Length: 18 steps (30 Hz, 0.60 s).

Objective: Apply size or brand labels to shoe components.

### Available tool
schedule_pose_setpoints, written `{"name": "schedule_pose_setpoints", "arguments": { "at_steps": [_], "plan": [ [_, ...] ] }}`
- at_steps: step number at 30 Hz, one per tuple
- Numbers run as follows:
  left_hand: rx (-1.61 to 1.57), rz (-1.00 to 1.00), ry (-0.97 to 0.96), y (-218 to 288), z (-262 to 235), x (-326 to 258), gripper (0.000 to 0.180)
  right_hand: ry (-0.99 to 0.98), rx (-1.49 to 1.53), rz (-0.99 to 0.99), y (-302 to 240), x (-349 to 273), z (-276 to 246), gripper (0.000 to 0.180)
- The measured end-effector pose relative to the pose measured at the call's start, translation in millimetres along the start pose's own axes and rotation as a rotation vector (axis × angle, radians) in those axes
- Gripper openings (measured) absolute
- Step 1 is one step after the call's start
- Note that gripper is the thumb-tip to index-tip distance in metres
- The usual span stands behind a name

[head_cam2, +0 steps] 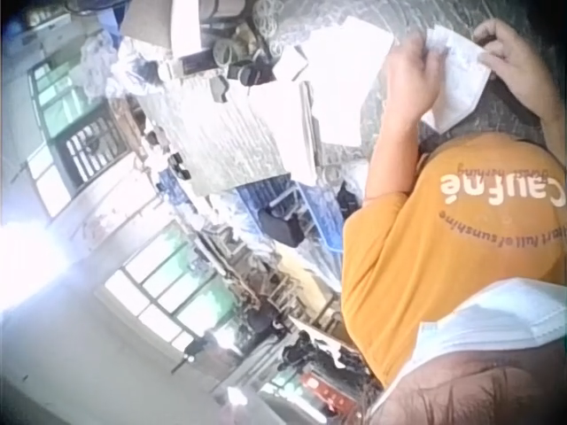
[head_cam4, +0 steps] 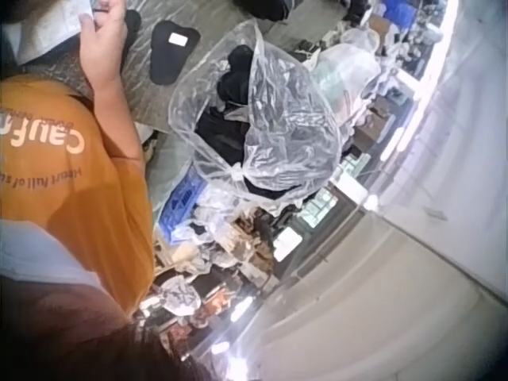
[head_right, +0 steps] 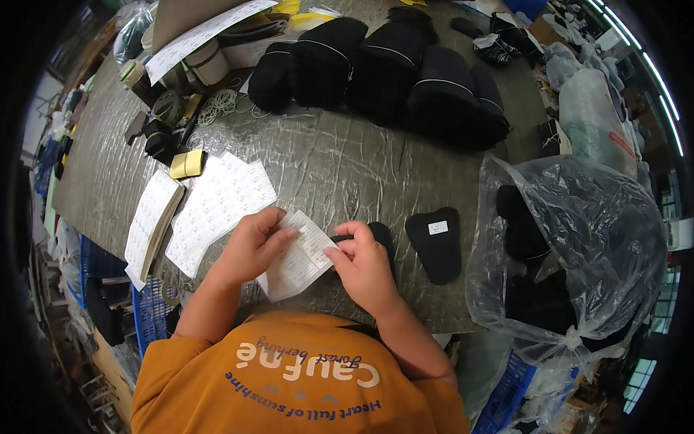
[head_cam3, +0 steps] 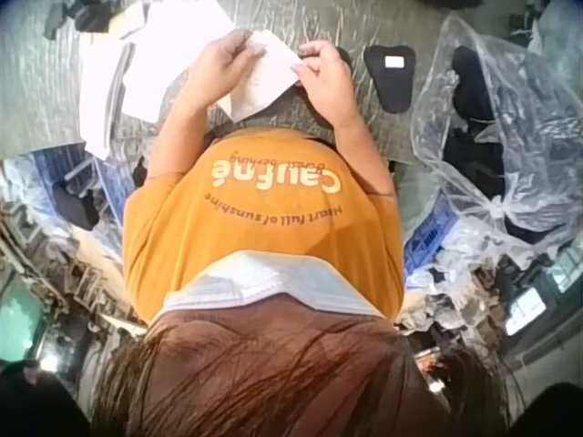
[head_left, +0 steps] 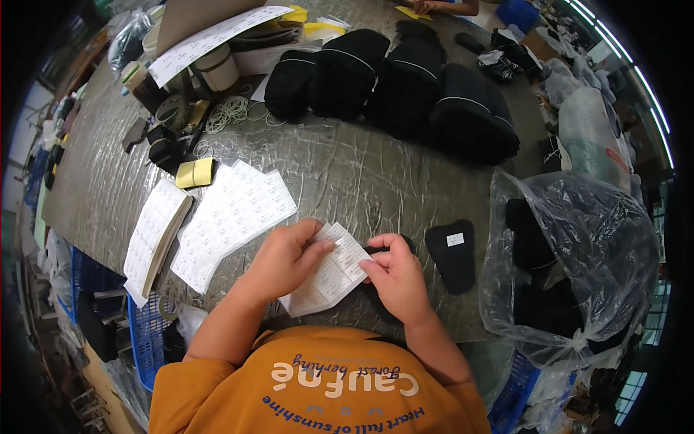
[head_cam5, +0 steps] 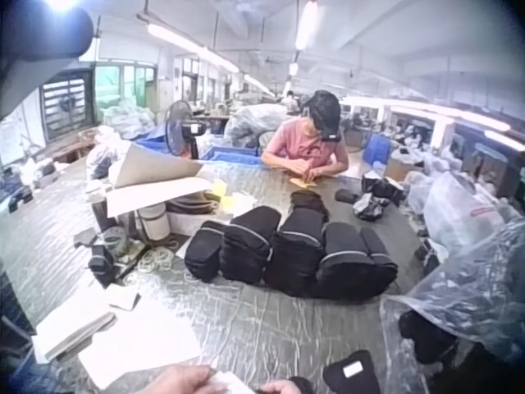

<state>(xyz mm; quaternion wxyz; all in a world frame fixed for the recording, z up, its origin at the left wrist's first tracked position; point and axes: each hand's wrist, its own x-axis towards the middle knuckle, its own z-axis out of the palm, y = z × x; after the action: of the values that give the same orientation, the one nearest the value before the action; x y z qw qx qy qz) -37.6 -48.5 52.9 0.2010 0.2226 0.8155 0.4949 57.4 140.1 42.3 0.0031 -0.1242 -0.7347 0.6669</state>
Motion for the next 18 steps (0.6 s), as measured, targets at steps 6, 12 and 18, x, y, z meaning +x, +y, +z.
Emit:
{"name": "schedule_pose_setpoints", "arguments": {
  "at_steps": [6,12,18],
  "plan": [
    [0.217,0.177,0.155,8,11,-4,0.012,-0.011,-0.103,-0.185,7,-2,-8,0.009],
    [0.487,0.391,-0.145,-7,0,-14,0.015,0.298,0.066,-0.212,11,-8,-42,0.005],
    [0.437,0.627,-0.463,2,33,-17,0.015,0.261,0.063,0.095,33,-16,-46,0.004]
  ]
}}
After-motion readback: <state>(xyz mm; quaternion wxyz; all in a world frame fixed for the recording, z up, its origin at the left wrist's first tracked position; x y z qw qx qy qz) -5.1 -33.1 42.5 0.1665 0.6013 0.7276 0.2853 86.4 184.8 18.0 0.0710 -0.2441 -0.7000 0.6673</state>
